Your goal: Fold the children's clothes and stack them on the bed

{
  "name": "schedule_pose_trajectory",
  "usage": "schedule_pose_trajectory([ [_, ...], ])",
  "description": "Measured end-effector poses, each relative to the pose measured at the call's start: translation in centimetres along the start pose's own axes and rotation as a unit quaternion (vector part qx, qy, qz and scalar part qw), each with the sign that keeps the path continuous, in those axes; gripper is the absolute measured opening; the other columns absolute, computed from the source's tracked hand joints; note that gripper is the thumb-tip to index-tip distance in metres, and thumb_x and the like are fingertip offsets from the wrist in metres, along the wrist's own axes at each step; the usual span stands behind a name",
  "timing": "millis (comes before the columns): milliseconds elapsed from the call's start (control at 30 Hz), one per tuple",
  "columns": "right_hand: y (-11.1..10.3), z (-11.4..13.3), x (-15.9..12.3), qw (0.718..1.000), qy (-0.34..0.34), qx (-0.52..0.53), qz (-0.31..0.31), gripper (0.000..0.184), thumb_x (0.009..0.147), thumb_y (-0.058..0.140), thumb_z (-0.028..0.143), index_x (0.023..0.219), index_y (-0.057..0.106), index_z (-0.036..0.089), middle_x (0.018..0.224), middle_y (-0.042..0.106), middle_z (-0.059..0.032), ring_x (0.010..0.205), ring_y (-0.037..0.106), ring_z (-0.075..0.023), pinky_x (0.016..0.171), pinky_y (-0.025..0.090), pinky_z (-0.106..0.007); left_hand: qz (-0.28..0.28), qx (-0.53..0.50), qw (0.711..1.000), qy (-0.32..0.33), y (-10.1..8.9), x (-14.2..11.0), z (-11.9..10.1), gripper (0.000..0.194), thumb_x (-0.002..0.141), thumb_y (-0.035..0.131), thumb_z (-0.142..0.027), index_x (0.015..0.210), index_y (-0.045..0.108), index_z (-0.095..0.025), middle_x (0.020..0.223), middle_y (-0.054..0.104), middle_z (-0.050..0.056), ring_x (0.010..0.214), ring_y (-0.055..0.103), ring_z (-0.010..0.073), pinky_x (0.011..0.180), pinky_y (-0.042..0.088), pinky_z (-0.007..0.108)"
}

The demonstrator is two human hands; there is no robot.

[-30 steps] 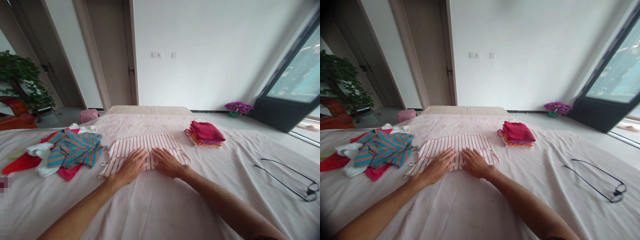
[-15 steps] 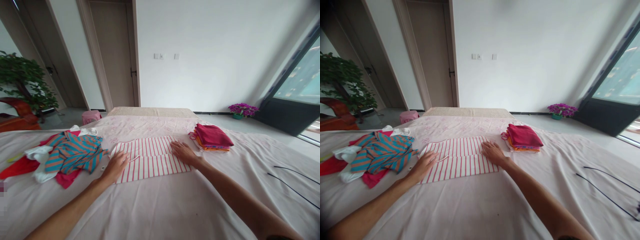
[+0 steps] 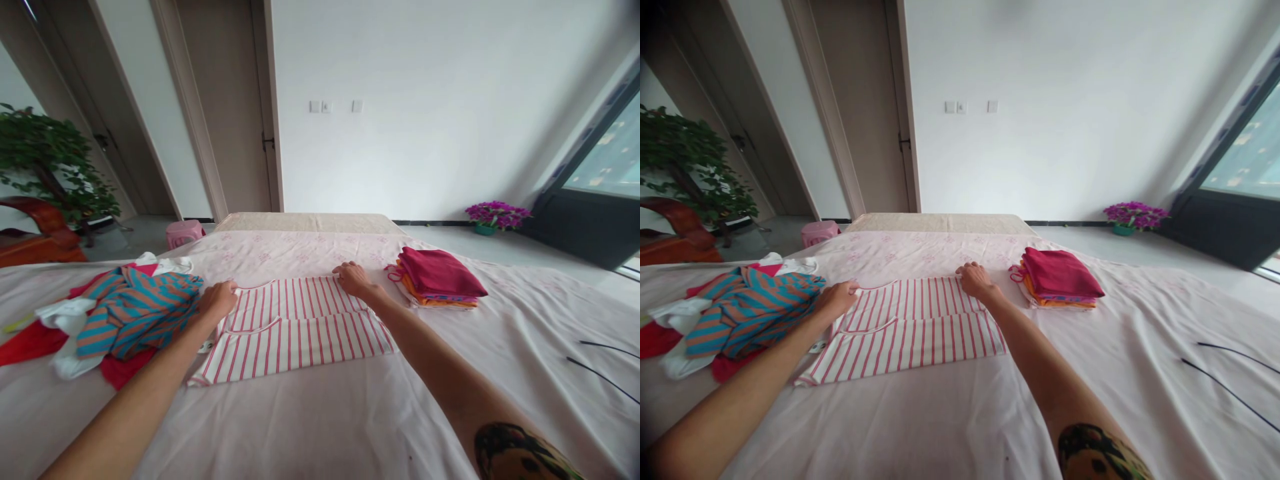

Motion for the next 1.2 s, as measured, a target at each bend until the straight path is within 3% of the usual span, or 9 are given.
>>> schedule_pose_trajectory([
  [200,-2.7,0.6,-4.8,0.993,-0.085,0.005,-0.085,0.034,0.089,0.042,0.010,0.102,0.073,0.019,0.104,0.064,-0.0101,0.099,0.054,-0.0215,0.087,0.043,-0.031,-0.029,-0.036,0.997,0.057,-2.2,-2.6,0.6,0.027,0.078,0.048,-0.028,0.095,0.069,-0.022,0.099,0.072,0.005,0.094,0.065,0.0217,0.080,0.047,0.029],
  [333,-2.4,1.0,-7.5,0.993,-0.105,0.001,-0.061,0.033,0.080,0.048,0.004,0.097,0.071,0.019,0.108,0.063,-0.0085,0.100,0.054,-0.0208,0.086,0.042,-0.030,-0.010,-0.044,0.993,0.112,-2.2,-5.6,0.9,0.022,0.079,0.048,-0.027,0.091,0.066,-0.021,0.101,0.066,0.004,0.090,0.064,0.0186,0.080,0.047,0.028],
  [467,-1.6,1.2,-7.8,0.993,-0.119,-0.004,-0.026,0.033,0.079,0.051,0.004,0.101,0.070,0.020,0.103,0.066,-0.0068,0.098,0.056,-0.0198,0.088,0.041,-0.030,0.020,-0.042,0.991,0.126,-1.6,-6.6,0.4,0.021,0.079,0.051,-0.025,0.092,0.066,-0.022,0.102,0.065,0.004,0.091,0.063,0.0179,0.082,0.046,0.028],
  [633,-2.0,0.4,-7.5,0.994,-0.106,-0.028,-0.020,0.032,0.081,0.047,0.004,0.096,0.071,0.019,0.099,0.068,-0.0074,0.094,0.058,-0.0192,0.083,0.041,-0.028,0.033,0.011,0.995,0.096,-2.0,-6.6,0.1,0.022,0.081,0.048,-0.017,0.088,0.067,-0.022,0.102,0.067,0.004,0.092,0.062,0.0185,0.085,0.044,0.029],
  [733,-2.5,0.2,-8.3,0.995,-0.100,-0.012,-0.013,0.041,0.077,0.048,0.001,0.104,0.071,0.020,0.106,0.069,-0.0061,0.099,0.059,-0.0195,0.085,0.041,-0.028,-0.001,0.053,0.991,0.125,-2.9,-8.1,-0.8,0.028,0.082,0.049,-0.016,0.100,0.068,-0.025,0.111,0.065,0.005,0.097,0.061,0.0200,0.086,0.043,0.031],
  [833,-3.2,0.7,-9.8,0.997,-0.071,0.003,-0.039,0.048,0.074,0.048,0.000,0.111,0.070,0.021,0.115,0.068,-0.0057,0.106,0.057,-0.0196,0.089,0.041,-0.028,-0.048,0.102,0.982,0.152,-3.7,-10.2,-1.9,0.025,0.086,0.049,-0.023,0.105,0.066,-0.025,0.108,0.065,0.007,0.099,0.060,0.0228,0.086,0.042,0.034],
  [967,-3.4,2.0,-12.1,0.997,-0.040,0.009,-0.059,0.035,0.083,0.049,0.008,0.107,0.071,0.022,0.110,0.068,-0.0070,0.104,0.056,-0.0203,0.090,0.040,-0.029,-0.051,0.169,0.971,0.161,-3.7,-12.1,-2.2,0.021,0.088,0.053,-0.038,0.092,0.066,-0.021,0.095,0.064,0.009,0.097,0.058,0.0269,0.085,0.041,0.038],
  [1067,-3.0,2.3,-13.1,0.998,-0.026,-0.002,-0.050,0.025,0.092,0.050,0.022,0.107,0.071,0.022,0.109,0.067,-0.0085,0.104,0.056,-0.0220,0.091,0.039,-0.032,-0.053,0.158,0.975,0.150,-3.6,-12.6,-1.7,0.019,0.087,0.054,-0.038,0.086,0.064,-0.022,0.092,0.063,0.007,0.095,0.058,0.0254,0.085,0.041,0.037],
  [1200,-2.6,1.5,-13.4,0.998,0.000,-0.027,-0.048,0.028,0.096,0.051,0.033,0.114,0.068,0.021,0.111,0.066,-0.0100,0.103,0.055,-0.0240,0.091,0.038,-0.034,-0.080,0.075,0.984,0.143,-3.9,-13.0,-1.4,0.017,0.089,0.049,-0.034,0.085,0.060,-0.022,0.092,0.066,0.005,0.093,0.059,0.0216,0.085,0.042,0.033],
])
Point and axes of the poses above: each hand's wrist, its own x-axis towards the middle knuckle, its own y-axis out of the palm, z = x × y, the point moved 4 cm from there along x, towards the middle knuckle
